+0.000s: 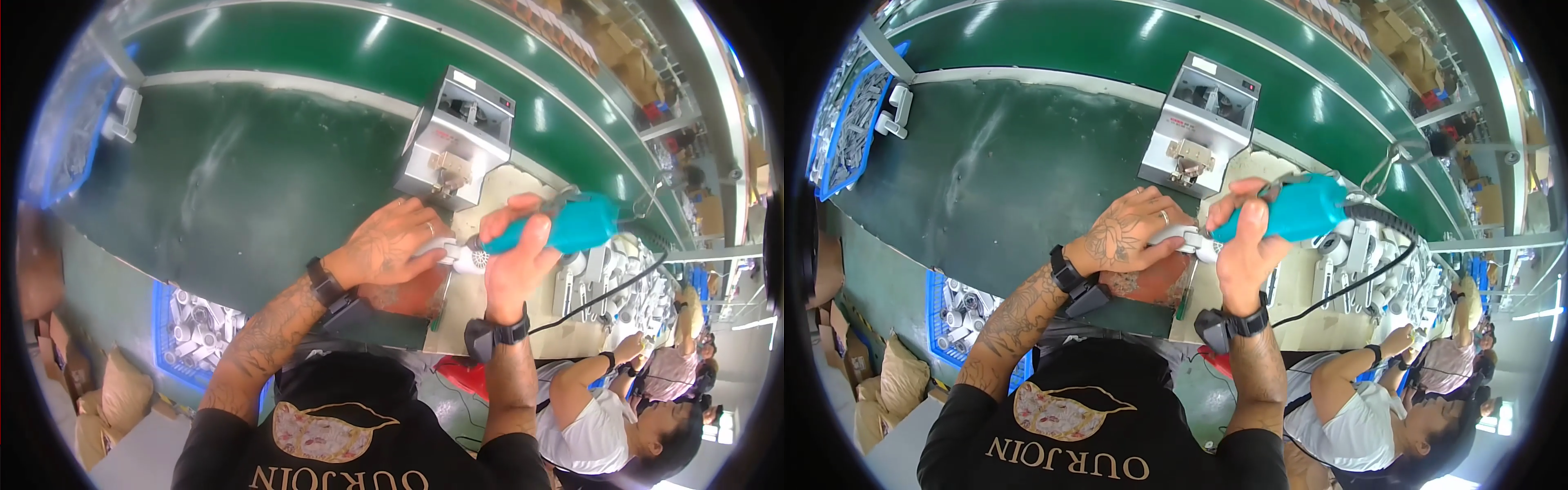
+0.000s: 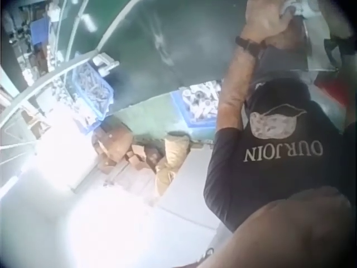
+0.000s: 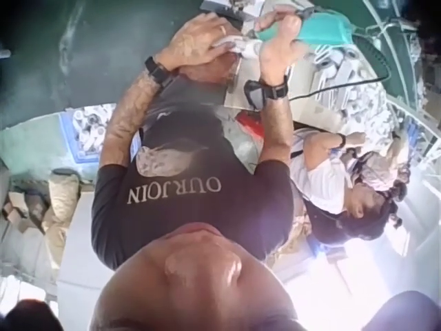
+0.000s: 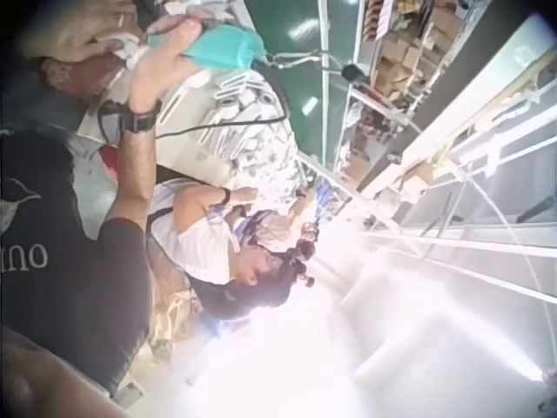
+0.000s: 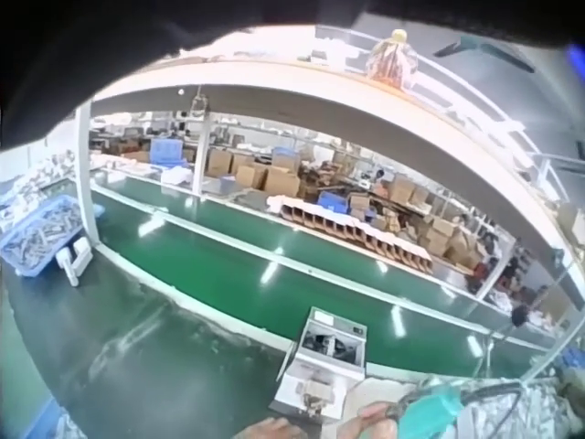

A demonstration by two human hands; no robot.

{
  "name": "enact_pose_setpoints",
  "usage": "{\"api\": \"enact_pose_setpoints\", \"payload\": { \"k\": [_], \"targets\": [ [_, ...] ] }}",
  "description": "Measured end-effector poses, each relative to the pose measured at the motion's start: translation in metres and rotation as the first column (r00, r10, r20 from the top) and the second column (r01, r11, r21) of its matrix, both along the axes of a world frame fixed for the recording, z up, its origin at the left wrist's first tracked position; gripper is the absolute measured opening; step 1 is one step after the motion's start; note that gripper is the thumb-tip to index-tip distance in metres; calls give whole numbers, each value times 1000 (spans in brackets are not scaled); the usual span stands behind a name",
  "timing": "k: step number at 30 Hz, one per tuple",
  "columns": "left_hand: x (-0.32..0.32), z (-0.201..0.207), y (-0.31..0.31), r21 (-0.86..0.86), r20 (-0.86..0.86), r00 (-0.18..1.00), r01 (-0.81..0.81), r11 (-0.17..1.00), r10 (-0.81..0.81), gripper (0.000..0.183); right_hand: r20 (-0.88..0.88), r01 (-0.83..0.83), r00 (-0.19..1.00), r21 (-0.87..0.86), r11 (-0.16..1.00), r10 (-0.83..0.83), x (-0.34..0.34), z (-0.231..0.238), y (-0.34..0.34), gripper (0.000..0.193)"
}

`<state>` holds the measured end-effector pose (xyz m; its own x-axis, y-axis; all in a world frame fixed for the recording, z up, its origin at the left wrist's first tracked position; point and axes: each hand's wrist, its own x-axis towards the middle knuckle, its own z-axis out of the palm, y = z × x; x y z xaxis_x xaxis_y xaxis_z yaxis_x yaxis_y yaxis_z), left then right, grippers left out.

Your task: Assemble plastic device handles using an electric screwdriver on a production line.

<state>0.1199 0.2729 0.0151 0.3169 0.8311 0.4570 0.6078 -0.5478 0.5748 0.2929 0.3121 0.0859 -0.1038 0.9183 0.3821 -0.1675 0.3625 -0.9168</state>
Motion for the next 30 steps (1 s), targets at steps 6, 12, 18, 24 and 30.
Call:
{"api": "enact_pose_setpoints", "payload": {
  "k": [6, 12, 18, 24, 30],
  "targets": [
    [0, -1, 0, -25, 7, 1000, 27, 999, -26, 29, 7, -3, 1000, -28, 1000, 3, 12, -11, -14, 53],
    [-1, -3, -1, -44, -7, 1000, 16, 999, -17, 30, 21, -41, 999, -58, 997, 42, 7, -16, -18, 55],
    [-2, -1, -2, -49, -26, 1000, 14, 999, -16, 30, 31, -72, 997, -56, 996, 74, 7, -31, -19, 49],
    [1, 2, 1, -43, -37, 999, 18, 999, -19, 37, -81, -141, 987, -38, 989, 137, 9, -37, -16, 35],
    [1, 12, 1, -26, -32, 998, 50, 998, -51, 37, -73, -49, 997, -123, 991, 40, 8, -32, -21, 30]
  ]
}}
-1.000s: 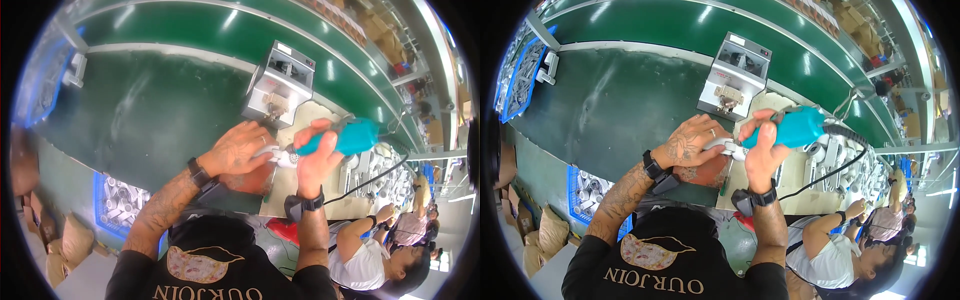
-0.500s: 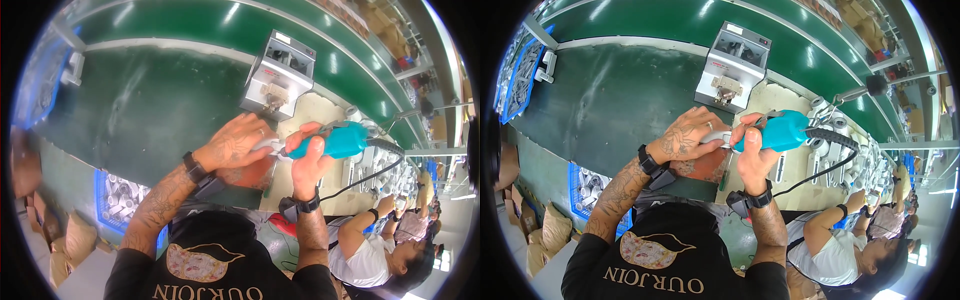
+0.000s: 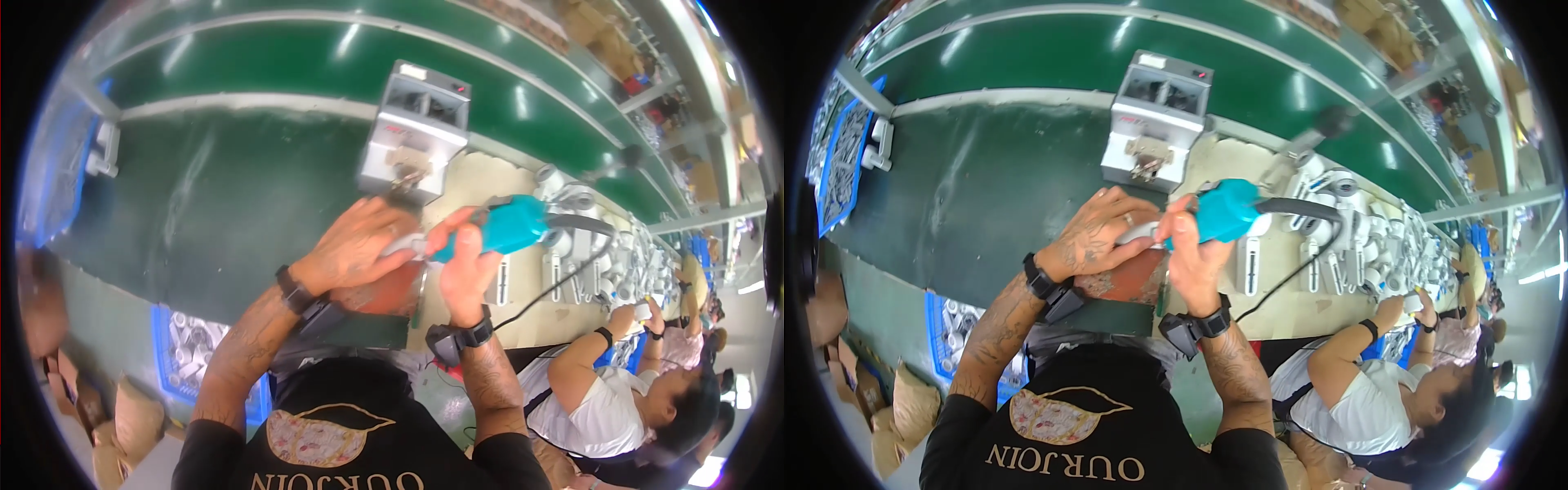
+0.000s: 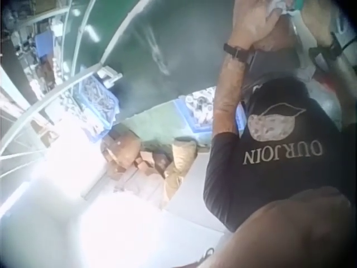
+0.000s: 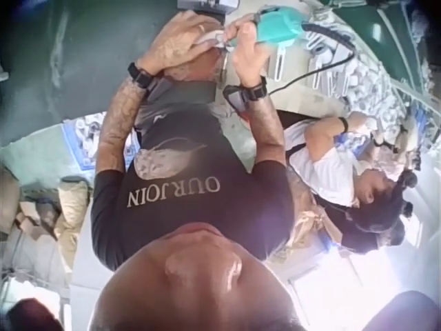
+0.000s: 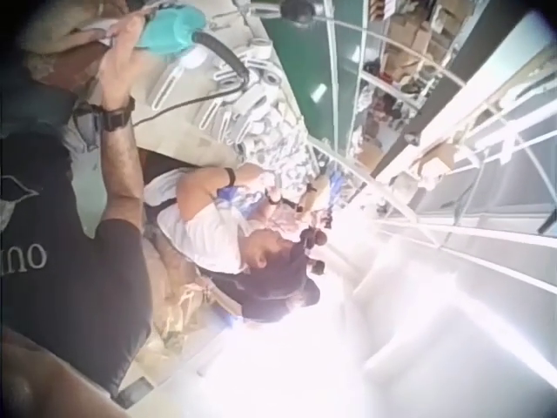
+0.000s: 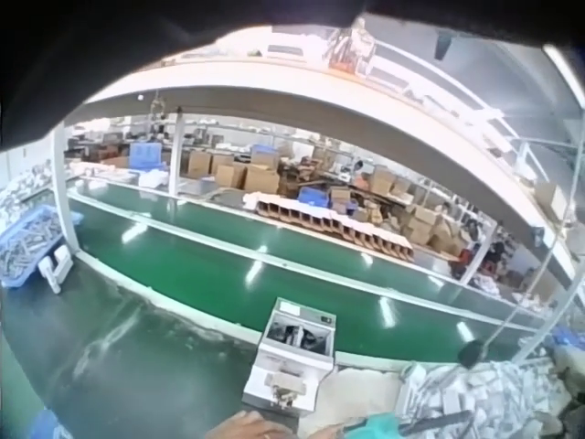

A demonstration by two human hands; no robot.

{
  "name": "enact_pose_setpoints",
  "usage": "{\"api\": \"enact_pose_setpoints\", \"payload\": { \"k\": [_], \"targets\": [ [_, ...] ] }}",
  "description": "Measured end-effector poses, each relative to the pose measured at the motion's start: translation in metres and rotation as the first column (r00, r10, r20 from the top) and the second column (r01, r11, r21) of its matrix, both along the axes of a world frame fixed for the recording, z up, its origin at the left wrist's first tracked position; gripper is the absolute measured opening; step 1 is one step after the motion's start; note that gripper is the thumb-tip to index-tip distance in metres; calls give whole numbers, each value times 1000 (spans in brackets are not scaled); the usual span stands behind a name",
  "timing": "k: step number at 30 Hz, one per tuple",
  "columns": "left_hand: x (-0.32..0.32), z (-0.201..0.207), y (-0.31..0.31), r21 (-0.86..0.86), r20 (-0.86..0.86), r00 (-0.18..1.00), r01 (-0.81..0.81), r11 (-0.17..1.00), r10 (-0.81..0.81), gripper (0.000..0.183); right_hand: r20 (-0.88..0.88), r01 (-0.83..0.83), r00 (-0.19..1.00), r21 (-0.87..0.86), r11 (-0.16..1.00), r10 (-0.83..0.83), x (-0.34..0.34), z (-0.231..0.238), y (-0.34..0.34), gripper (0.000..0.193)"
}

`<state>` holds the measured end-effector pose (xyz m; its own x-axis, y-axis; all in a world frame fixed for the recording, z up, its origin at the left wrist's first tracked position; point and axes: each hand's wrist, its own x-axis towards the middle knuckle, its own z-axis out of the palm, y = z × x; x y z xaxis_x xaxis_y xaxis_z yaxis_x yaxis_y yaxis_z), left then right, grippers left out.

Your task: Assemble plastic device handles using an electric screwdriver on a production line.

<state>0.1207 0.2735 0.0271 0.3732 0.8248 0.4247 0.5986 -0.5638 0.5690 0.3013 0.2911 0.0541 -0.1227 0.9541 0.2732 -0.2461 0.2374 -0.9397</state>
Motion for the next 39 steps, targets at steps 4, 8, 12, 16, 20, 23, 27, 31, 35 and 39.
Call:
{"api": "enact_pose_setpoints", "payload": {
  "k": [4, 8, 12, 16, 20, 23, 27, 31, 35, 39],
  "targets": [
    [9, 4, -17, 153, -36, 997, 68, 986, -63, 32, -74, -17, 997, 8, 1000, 18, 16, 17, -17, 44],
    [-8, 6, -52, 97, 48, 989, -145, 985, 141, 28, -223, 109, 970, 48, 993, -96, 48, 35, -44, 60],
    [-90, -2, -87, -35, 148, 695, -707, 706, 704, 29, -117, 74, 990, -49, 996, -80, 64, 23, -60, 61],
    [-164, -34, -74, 41, 47, 541, -841, 540, 839, 33, -72, 77, 994, -39, 996, -80, 81, -6, -67, 57],
    [-162, -18, -50, 515, -140, 544, -674, 530, 827, 29, 71, 121, 990, -11, 993, -120, 90, -15, -57, 51],
    [-36, 26, -10, 221, 76, 821, -568, 793, 566, 23, 146, 346, 924, 73, 935, -353, 107, 7, -46, 55],
    [85, 20, 29, 64, 19, 991, -135, 989, 134, 27, 225, 384, 885, 144, 912, -408, 131, 17, -18, 54],
    [174, 23, 56, -290, -335, 942, -85, 953, -18, 50, 182, 419, 884, 101, 902, -431, 128, 25, -14, 51],
    [191, -15, 53, -117, -357, 925, -179, 977, 127, 57, 195, 429, 875, 112, 896, -443, 129, 25, -27, 51],
    [167, -9, 52, -300, -294, 946, -229, 926, 139, 45, 210, 434, 869, 110, 894, -447, 129, 15, -32, 54]
  ]
}}
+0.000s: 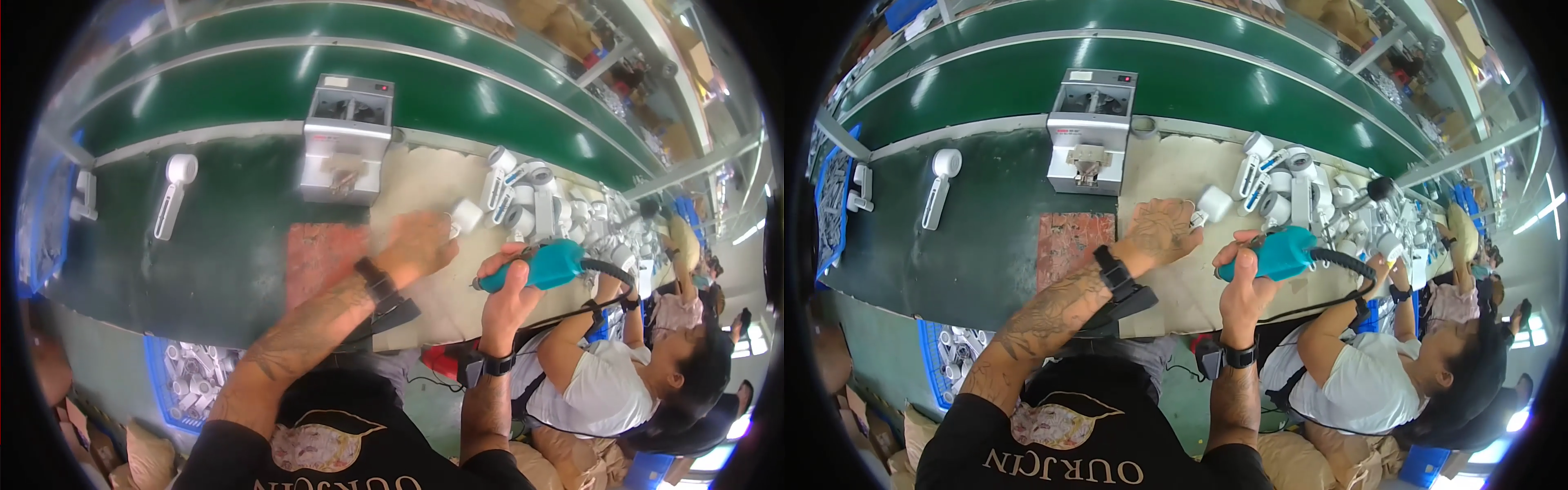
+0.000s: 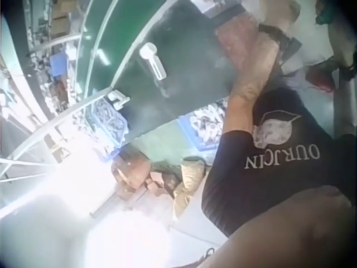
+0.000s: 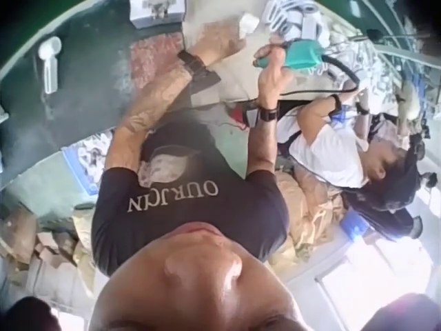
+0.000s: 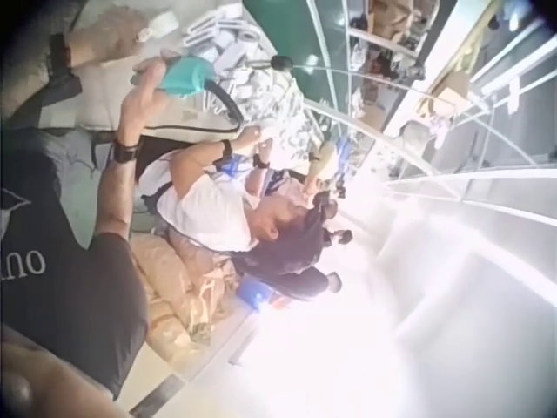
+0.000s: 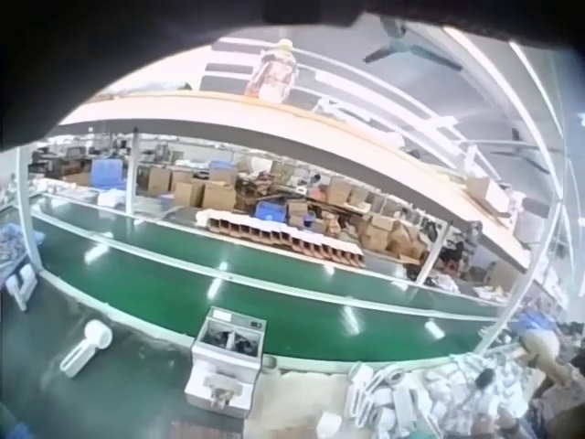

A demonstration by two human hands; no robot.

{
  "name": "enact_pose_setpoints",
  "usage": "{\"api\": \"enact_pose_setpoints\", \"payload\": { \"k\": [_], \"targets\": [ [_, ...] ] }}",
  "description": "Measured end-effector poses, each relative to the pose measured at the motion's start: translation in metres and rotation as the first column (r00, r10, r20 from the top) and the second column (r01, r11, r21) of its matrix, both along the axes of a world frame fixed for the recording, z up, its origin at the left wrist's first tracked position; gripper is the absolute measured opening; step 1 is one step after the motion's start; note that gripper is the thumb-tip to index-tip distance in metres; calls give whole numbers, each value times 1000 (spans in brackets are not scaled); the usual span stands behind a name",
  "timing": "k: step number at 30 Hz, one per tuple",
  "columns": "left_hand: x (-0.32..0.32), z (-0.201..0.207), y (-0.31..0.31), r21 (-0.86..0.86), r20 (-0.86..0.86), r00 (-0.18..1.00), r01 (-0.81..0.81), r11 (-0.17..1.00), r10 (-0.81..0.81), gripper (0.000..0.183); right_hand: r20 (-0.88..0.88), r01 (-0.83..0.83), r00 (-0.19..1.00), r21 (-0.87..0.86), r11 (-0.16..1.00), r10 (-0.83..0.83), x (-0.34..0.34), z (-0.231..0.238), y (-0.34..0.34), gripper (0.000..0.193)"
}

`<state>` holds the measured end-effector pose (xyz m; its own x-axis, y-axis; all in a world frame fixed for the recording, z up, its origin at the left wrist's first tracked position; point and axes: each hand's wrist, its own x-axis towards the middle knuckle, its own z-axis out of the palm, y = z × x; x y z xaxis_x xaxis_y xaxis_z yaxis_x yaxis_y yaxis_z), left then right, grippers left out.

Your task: Assemble plastic device handles using an electric screwdriver on a production line.

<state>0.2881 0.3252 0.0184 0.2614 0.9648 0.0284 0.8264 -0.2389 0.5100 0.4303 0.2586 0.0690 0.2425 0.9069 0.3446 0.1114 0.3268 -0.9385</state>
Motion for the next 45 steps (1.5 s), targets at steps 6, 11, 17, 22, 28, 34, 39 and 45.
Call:
{"api": "enact_pose_setpoints", "payload": {
  "k": [6, 11, 17, 22, 28, 34, 39, 45],
  "targets": [
    [-80, 26, -37, 384, 383, 907, 18, 923, -177, 18, -51, -116, 992, -14, 993, 115, -29, 0, -3, 63],
    [-140, 16, -65, 285, 285, 944, 85, 955, -169, 28, -143, -243, 962, -65, 968, 232, -64, -1, -10, 71],
    [-164, 0, -74, 412, 263, 939, 99, 906, -223, 43, -264, -345, 896, 92, 934, 357, -115, 1, 1, 71],
    [-162, 3, -77, 368, 289, 938, 74, 927, -190, 28, -280, -380, 873, 121, 917, 399, -137, -1, 17, 68],
    [-160, -6, -72, 433, 359, 898, 81, 898, -254, 40, -241, -399, 875, 132, 908, 420, -143, 0, 19, 67],
    [-163, -5, -71, 478, 338, 897, 96, 873, -284, 34, -232, -404, 876, 127, 906, 423, -146, 1, 22, 67],
    [-171, -3, -59, 372, 239, 954, 80, 925, -179, 29, -217, -383, 884, 170, 908, 413, -150, 15, 45, 59],
    [-165, -2, -64, 370, 158, 965, 138, 918, -209, 33, -41, -355, 930, 145, 924, 364, -175, 23, 92, 45]
  ]
}}
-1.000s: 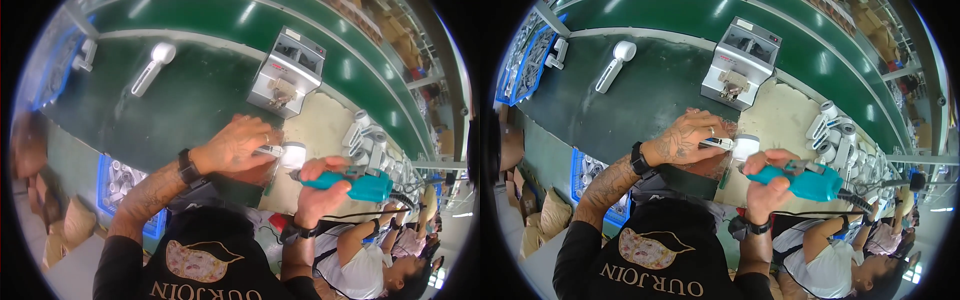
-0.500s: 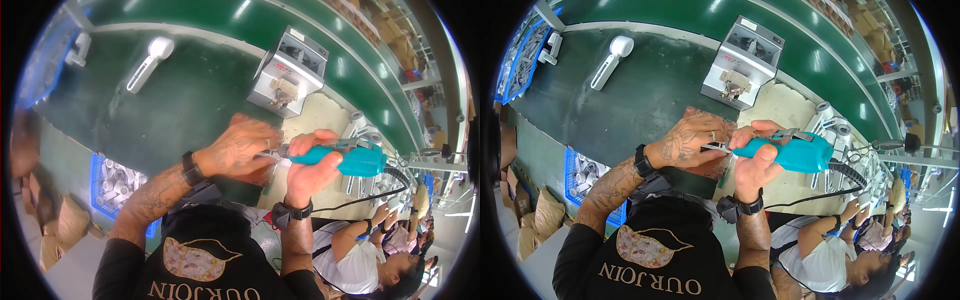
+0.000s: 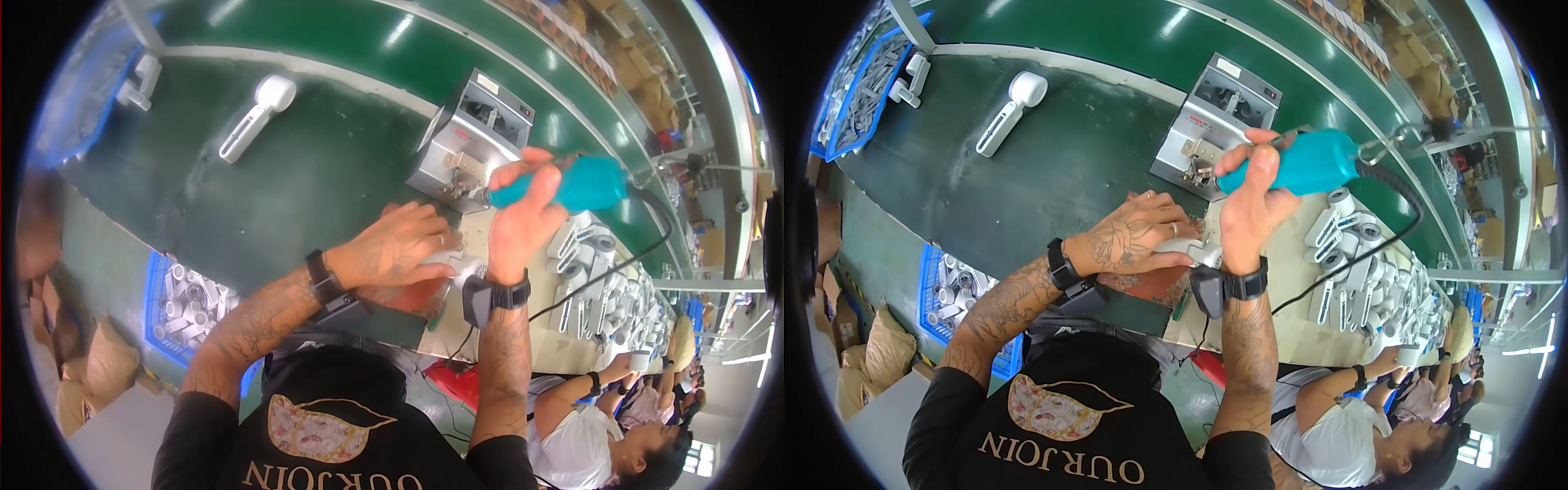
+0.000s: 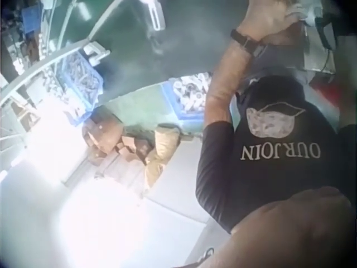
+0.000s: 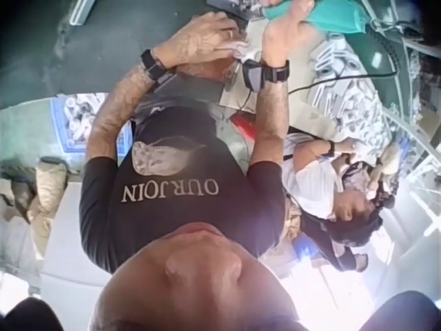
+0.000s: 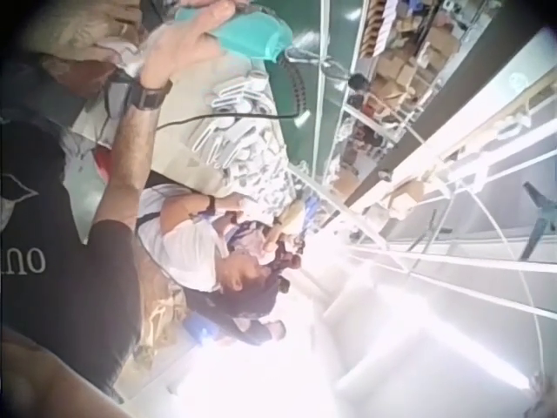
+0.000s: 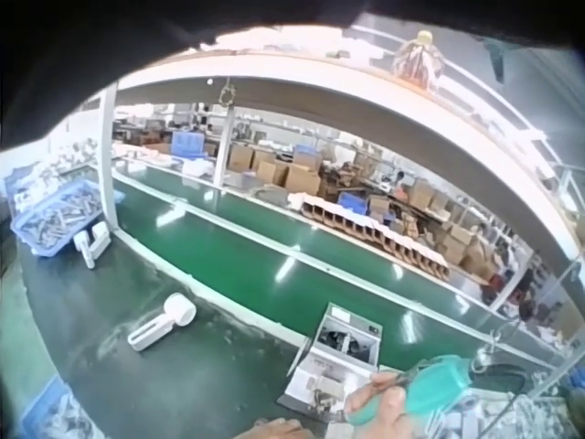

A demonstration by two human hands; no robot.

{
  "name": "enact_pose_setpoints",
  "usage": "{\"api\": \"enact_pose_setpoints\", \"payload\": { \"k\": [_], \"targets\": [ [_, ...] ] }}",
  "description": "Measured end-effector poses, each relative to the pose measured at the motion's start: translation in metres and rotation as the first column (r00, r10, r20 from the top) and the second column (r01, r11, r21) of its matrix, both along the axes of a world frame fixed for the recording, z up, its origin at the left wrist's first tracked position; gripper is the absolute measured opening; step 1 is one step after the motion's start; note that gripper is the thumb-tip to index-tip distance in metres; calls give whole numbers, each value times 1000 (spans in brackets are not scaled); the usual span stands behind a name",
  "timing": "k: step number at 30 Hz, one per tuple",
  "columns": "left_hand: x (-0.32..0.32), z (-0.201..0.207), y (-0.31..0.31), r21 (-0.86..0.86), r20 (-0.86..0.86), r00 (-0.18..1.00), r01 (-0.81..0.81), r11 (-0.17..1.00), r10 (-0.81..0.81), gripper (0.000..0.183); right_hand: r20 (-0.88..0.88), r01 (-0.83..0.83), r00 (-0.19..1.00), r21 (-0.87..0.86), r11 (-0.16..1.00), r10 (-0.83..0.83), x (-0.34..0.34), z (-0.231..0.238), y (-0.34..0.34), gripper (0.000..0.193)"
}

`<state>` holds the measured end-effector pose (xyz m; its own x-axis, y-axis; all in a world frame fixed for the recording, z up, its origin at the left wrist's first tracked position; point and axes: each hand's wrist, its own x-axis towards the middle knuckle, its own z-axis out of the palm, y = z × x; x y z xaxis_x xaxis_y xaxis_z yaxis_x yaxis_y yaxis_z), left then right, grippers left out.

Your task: Assemble plastic device handles using an electric screwdriver on a production line.

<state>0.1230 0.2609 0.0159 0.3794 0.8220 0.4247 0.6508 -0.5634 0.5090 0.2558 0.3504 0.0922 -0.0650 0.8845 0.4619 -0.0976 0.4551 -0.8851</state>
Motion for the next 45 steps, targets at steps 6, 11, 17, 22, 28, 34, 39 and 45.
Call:
{"api": "enact_pose_setpoints", "payload": {
  "k": [6, 11, 17, 22, 28, 34, 39, 45],
  "targets": [
    [-2, -6, -2, 115, 54, 998, -40, 993, 34, 33, 70, -28, 997, 58, 998, 23, -22, -12, 22, 38],
    [-3, -5, -3, 63, 76, 997, -34, 997, 29, 35, 3, -63, 998, -2, 998, 63, -24, -20, 23, 35],
    [-2, -2, -4, -37, 42, 998, -39, 999, 41, 41, 59, -55, 997, -22, 998, 56, -21, -17, 16, 33],
    [-1, -6, -5, -51, 55, 995, -75, 996, 78, 42, 59, -59, 996, -53, 997, 62, 1, -9, -15, 36],
    [-1, -2, -4, -48, 55, 996, -65, 997, 68, 40, 84, -132, 986, -105, 986, 141, 40, -13, -36, 50],
    [-1, -4, -4, -75, 81, 995, -57, 995, 64, 38, 10, -83, 996, -98, 992, 84, 37, -21, -40, 54],
    [0, -5, -4, 25, 86, 995, -45, 999, 43, 38, 7, -54, 998, -98, 994, 55, 38, -27, -42, 54],
    [-1, -1, -4, -80, 61, 995, -72, 994, 77, 36, -54, -78, 996, -69, 995, 74, 36, -26, -41, 55]
  ]
}}
